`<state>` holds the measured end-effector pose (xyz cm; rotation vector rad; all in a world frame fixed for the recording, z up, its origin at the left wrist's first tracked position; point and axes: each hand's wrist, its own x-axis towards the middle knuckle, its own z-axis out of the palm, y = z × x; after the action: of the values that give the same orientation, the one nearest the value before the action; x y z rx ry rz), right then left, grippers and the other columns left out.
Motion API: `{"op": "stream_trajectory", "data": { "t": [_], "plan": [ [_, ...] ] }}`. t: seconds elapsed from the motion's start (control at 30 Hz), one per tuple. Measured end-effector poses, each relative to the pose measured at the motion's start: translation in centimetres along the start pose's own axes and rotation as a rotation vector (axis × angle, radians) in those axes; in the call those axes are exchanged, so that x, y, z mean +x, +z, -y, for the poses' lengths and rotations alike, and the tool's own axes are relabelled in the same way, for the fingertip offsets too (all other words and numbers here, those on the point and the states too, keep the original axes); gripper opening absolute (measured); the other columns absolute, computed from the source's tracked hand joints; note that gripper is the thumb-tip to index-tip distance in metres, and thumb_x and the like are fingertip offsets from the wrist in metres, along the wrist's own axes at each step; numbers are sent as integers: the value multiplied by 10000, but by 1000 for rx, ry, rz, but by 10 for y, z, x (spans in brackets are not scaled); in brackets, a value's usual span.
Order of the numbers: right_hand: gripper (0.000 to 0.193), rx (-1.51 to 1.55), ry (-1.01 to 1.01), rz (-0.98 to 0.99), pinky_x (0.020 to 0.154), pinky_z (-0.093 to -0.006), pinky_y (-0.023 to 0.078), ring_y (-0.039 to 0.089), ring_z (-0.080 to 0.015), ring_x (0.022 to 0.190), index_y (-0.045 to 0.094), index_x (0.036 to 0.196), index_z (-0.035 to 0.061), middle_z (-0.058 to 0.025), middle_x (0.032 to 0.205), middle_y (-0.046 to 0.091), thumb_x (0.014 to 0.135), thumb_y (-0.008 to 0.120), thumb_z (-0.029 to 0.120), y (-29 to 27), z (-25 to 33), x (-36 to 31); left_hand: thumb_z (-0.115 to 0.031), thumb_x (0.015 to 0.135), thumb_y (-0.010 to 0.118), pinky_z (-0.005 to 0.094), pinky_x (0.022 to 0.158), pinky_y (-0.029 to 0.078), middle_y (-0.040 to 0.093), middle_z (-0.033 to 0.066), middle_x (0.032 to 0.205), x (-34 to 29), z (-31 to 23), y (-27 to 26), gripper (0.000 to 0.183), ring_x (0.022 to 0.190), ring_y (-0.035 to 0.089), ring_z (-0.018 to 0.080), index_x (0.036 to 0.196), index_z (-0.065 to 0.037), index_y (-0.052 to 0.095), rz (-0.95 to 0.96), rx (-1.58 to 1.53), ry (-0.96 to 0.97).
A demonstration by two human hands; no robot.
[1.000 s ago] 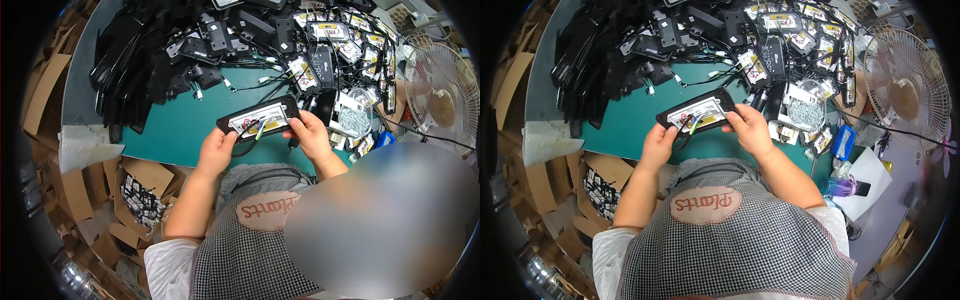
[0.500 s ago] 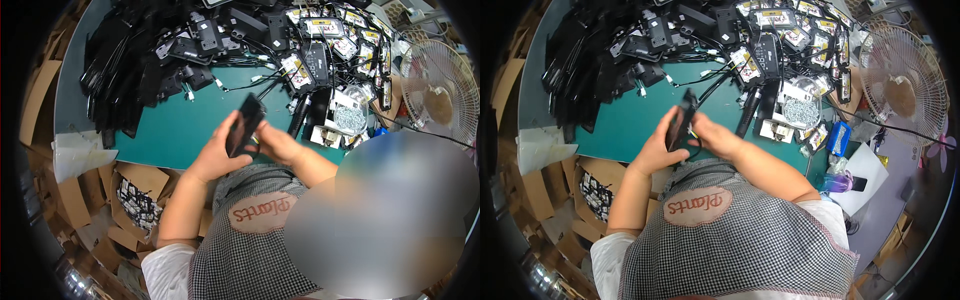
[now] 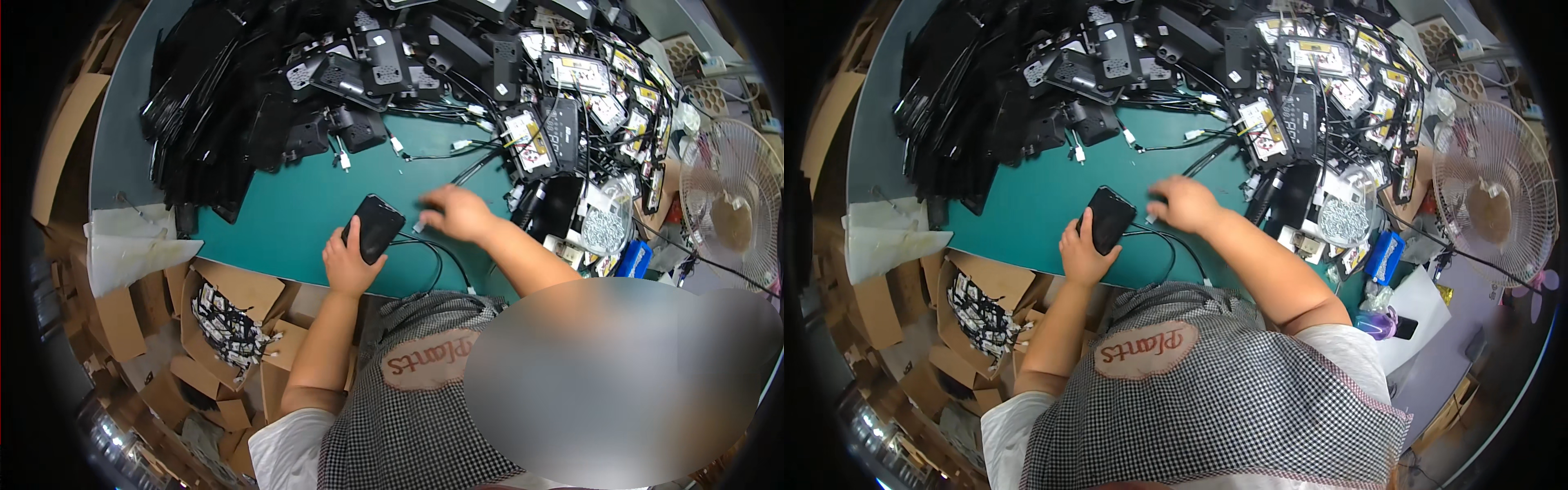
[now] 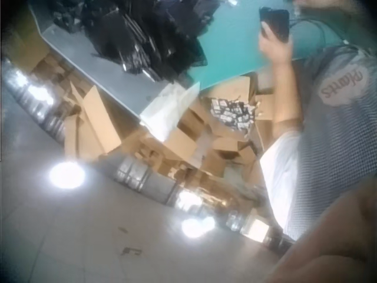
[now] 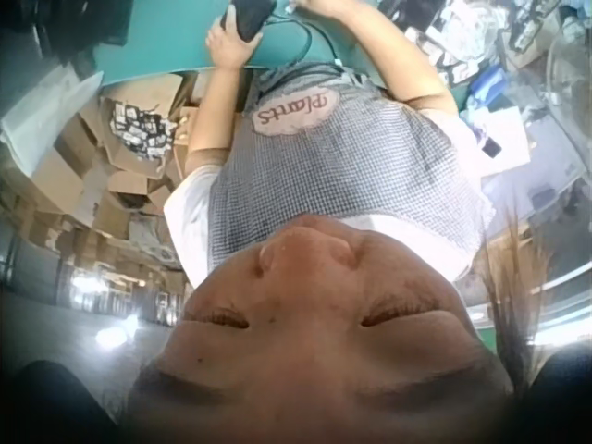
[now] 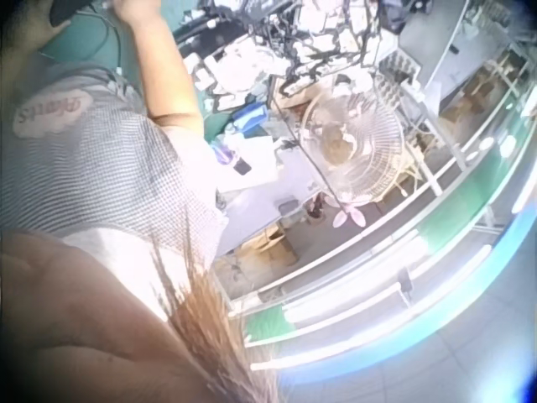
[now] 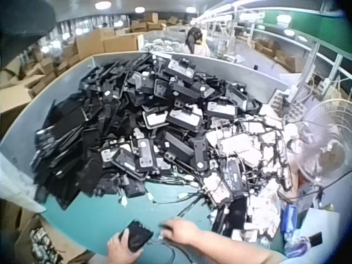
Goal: The person attaches plastic casings to electronic display modules using an electric screwdriver to secure them with screws.
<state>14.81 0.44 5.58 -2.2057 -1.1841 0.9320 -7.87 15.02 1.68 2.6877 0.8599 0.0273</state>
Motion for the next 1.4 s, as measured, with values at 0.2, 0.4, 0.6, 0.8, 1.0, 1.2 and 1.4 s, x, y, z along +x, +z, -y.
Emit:
{"op": "stream_trajectory", "data": {
  "t": [0.2, 0.4, 0.6, 0.8, 1.0, 1.2, 1.4],
  "plan": [
    [373, 94, -307, -738, 912, -402, 452, 551, -332, 1043, 607, 1103, 83, -136, 1097, 594, 756, 710, 176, -28, 61, 122, -394, 557, 828, 490, 857, 400, 454, 204, 1220, 6, 16, 9, 983, 1038, 493, 379, 1402, -176, 375, -86, -78, 78],
    [549, -46, 37, -1002, 922, -402, 436, 540, -326, 1076, 540, 1205, 118, -136, 1122, 572, 742, 727, 348, -53, 74, 210, -393, 564, 822, 493, 849, 407, 460, 197, 1233, 9, 21, 1, 951, 1033, 503, 373, 1386, -175, 396, -55, -125, 128],
    [431, -177, 310, -562, 841, -410, 504, 632, -294, 979, 609, 1153, 163, -120, 1033, 667, 768, 638, 356, -87, 57, 243, -376, 557, 834, 484, 862, 412, 460, 186, 1213, 6, 25, -2, 944, 1033, 498, 358, 1379, -196, 406, 7, -161, 145],
    [243, 641, 3, -854, 593, -306, 494, 652, -183, 702, 612, 957, 3, -98, 778, 663, 813, 650, 195, -91, 23, 173, -386, 545, 841, 484, 902, 406, 458, 206, 1232, -2, 23, -8, 991, 1082, 485, 383, 1388, -128, 389, -23, -207, 87],
    [279, 1191, 199, -18, 478, -236, 469, 623, -137, 581, 553, 1018, 10, -78, 824, 658, 864, 669, 212, 20, 45, 54, -306, 539, 856, 487, 941, 398, 436, 225, 1255, -16, 19, -34, 1064, 1112, 463, 399, 1405, -53, 292, -319, -410, 108],
    [278, 815, 345, 195, 568, -278, 500, 650, -164, 685, 605, 1000, -2, -114, 851, 659, 851, 678, 222, 92, 13, 23, -245, 568, 833, 453, 945, 412, 463, 208, 1238, -11, -13, -64, 1030, 1115, 478, 381, 1420, -48, 288, -176, -544, -7],
    [426, 1163, -72, -68, 702, -310, 517, 638, -233, 807, 564, 1187, 2, -115, 897, 635, 876, 646, 281, 65, 37, 2, -249, 615, 817, 427, 989, 404, 465, 217, 1266, 2, -20, -58, 1002, 1168, 476, 363, 1434, -48, 274, 51, -735, -94]
  ]
}}
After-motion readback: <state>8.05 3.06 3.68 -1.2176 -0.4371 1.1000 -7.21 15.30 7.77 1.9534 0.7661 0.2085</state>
